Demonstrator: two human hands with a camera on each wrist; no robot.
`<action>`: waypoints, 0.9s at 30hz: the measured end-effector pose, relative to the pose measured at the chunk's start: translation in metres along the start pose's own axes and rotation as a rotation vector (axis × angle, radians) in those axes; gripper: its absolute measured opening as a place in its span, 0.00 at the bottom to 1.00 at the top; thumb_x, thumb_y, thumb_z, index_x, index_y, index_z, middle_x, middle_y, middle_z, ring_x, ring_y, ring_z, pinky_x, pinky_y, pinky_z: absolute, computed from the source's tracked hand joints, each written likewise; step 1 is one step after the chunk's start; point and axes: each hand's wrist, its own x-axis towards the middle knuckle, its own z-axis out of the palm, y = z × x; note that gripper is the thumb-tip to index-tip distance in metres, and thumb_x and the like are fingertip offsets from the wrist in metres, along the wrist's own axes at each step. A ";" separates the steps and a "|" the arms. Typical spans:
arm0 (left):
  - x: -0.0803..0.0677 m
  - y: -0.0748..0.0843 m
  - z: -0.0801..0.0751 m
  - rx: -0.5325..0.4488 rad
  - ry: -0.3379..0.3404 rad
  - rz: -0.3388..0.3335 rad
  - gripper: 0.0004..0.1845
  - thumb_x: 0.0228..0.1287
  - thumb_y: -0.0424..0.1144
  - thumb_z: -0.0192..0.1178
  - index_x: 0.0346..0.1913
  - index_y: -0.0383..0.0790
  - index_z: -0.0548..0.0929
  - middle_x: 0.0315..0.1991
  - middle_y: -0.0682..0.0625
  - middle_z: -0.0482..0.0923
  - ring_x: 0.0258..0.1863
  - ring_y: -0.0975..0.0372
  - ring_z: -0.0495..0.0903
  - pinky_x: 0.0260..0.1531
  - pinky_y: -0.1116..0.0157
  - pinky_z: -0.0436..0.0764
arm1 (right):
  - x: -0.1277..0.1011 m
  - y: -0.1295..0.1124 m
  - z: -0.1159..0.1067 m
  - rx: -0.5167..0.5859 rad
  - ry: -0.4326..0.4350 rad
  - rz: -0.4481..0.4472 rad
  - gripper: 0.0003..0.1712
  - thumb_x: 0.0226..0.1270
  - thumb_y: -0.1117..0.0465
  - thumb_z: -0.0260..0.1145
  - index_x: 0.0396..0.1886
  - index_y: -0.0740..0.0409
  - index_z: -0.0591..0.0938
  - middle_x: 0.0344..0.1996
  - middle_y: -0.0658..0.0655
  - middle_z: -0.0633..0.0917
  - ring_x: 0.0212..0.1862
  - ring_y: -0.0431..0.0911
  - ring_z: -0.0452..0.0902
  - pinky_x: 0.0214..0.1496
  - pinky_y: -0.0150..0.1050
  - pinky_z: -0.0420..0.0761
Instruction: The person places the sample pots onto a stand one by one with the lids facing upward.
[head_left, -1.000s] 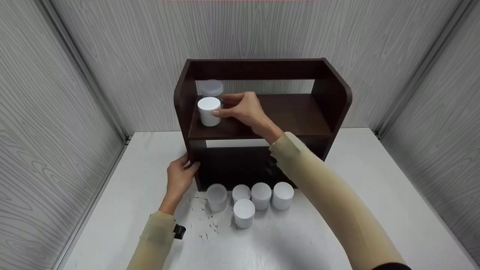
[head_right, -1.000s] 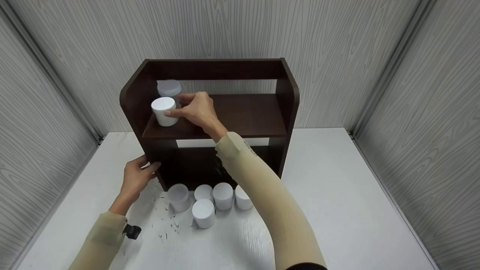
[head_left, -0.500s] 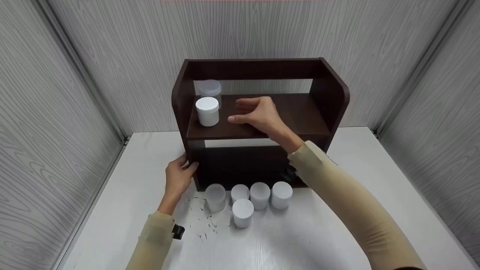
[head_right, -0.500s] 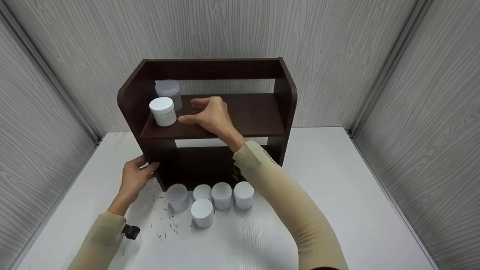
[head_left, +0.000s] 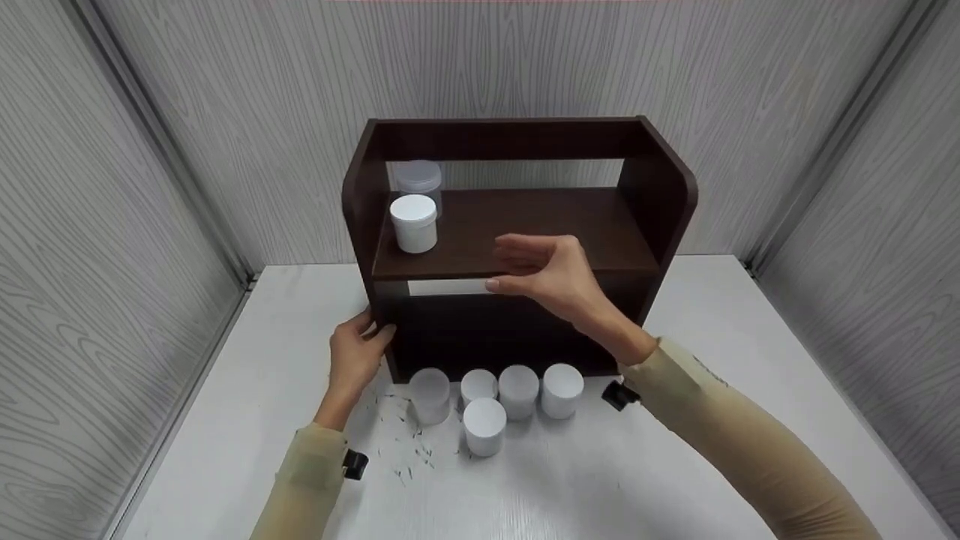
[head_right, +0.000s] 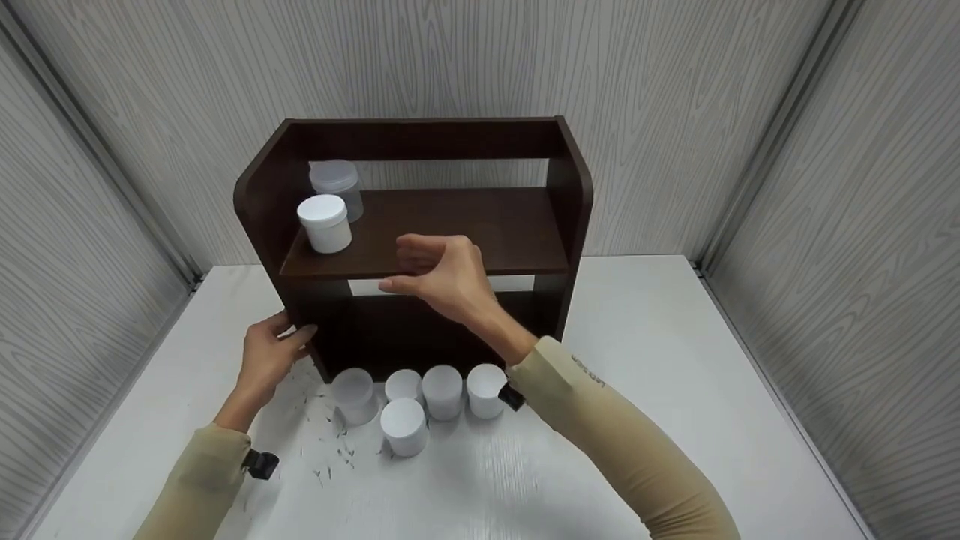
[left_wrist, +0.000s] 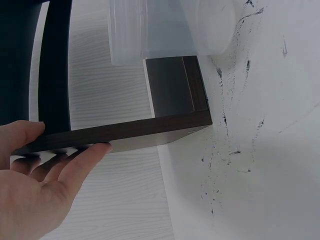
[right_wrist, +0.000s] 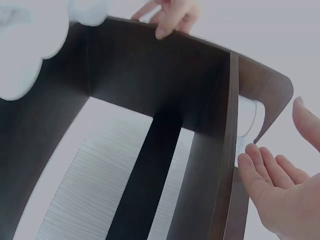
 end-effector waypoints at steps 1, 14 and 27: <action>0.000 0.000 0.000 -0.003 0.001 -0.001 0.29 0.74 0.33 0.65 0.73 0.27 0.73 0.69 0.34 0.75 0.62 0.41 0.81 0.53 0.58 0.86 | -0.005 0.001 -0.001 0.003 0.003 -0.010 0.34 0.55 0.66 0.85 0.61 0.70 0.84 0.54 0.63 0.89 0.56 0.55 0.87 0.60 0.46 0.86; 0.000 0.000 0.001 0.018 0.008 0.009 0.28 0.73 0.33 0.64 0.72 0.26 0.74 0.68 0.34 0.77 0.60 0.41 0.82 0.51 0.58 0.87 | -0.067 0.031 -0.022 -0.033 0.030 -0.052 0.24 0.56 0.68 0.84 0.53 0.65 0.90 0.48 0.60 0.91 0.52 0.58 0.88 0.57 0.44 0.87; -0.001 -0.002 0.000 0.015 0.005 0.022 0.26 0.73 0.33 0.65 0.70 0.26 0.76 0.67 0.32 0.77 0.59 0.42 0.83 0.48 0.64 0.88 | -0.115 0.105 -0.051 -0.053 0.071 0.034 0.25 0.57 0.69 0.83 0.55 0.66 0.88 0.50 0.66 0.89 0.54 0.59 0.87 0.59 0.49 0.86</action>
